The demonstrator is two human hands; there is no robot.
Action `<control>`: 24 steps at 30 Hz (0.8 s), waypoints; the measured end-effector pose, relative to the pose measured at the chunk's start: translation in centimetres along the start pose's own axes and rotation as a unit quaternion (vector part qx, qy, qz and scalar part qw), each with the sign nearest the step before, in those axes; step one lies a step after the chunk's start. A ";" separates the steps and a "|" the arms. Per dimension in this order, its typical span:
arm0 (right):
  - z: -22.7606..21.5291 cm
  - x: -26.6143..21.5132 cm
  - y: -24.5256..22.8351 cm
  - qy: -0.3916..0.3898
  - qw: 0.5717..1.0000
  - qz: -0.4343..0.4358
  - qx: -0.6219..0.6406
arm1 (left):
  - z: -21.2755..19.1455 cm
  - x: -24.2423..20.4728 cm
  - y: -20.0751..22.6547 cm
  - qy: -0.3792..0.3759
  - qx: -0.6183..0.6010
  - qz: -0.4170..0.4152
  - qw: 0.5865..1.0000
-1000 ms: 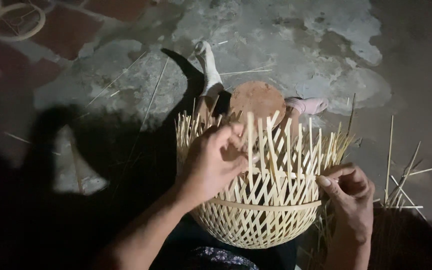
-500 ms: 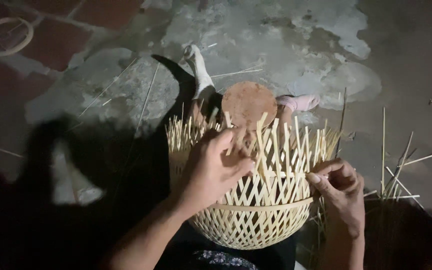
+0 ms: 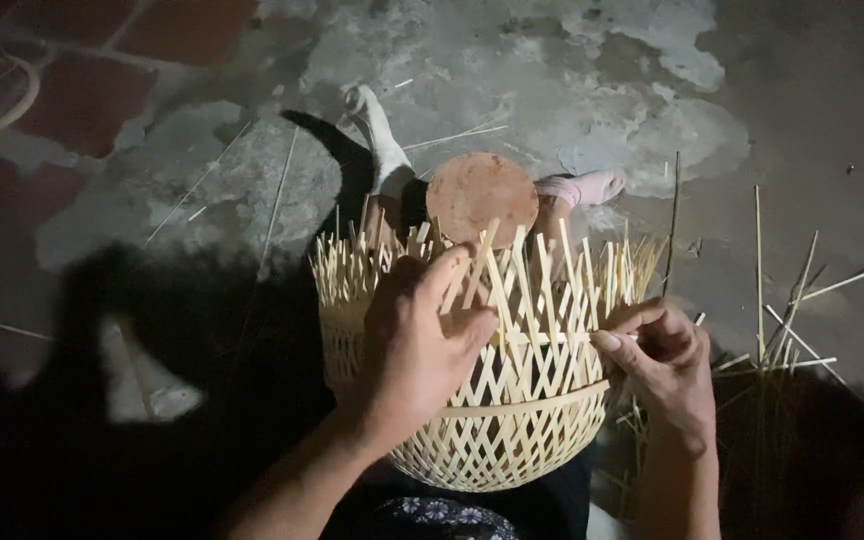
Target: Weave a bamboo basket by interlacing thin strips of bamboo.
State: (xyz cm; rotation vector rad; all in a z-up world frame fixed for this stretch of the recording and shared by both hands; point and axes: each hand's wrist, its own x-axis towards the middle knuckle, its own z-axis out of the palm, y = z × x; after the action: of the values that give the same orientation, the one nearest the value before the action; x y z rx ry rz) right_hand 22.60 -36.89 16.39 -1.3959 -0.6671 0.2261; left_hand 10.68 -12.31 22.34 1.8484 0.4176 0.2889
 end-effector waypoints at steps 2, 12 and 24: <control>0.3 0.2 -0.4 0.014 1.000 0.011 -0.008 | -1.4 0.1 0.3 -0.025 -0.028 0.017 0.999; 0.2 0.0 -0.5 0.041 0.998 0.054 -0.013 | -1.6 -1.3 1.2 0.104 0.269 0.283 0.915; 0.7 -0.4 -0.2 0.049 0.999 0.022 0.005 | 0.6 0.3 -0.9 0.007 -0.087 0.251 0.964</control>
State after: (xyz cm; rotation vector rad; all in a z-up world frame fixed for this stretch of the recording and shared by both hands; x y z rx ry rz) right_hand 21.89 -36.57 16.48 -1.4044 -0.5546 0.1936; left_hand 11.03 -12.44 21.35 1.7557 -0.0766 0.6618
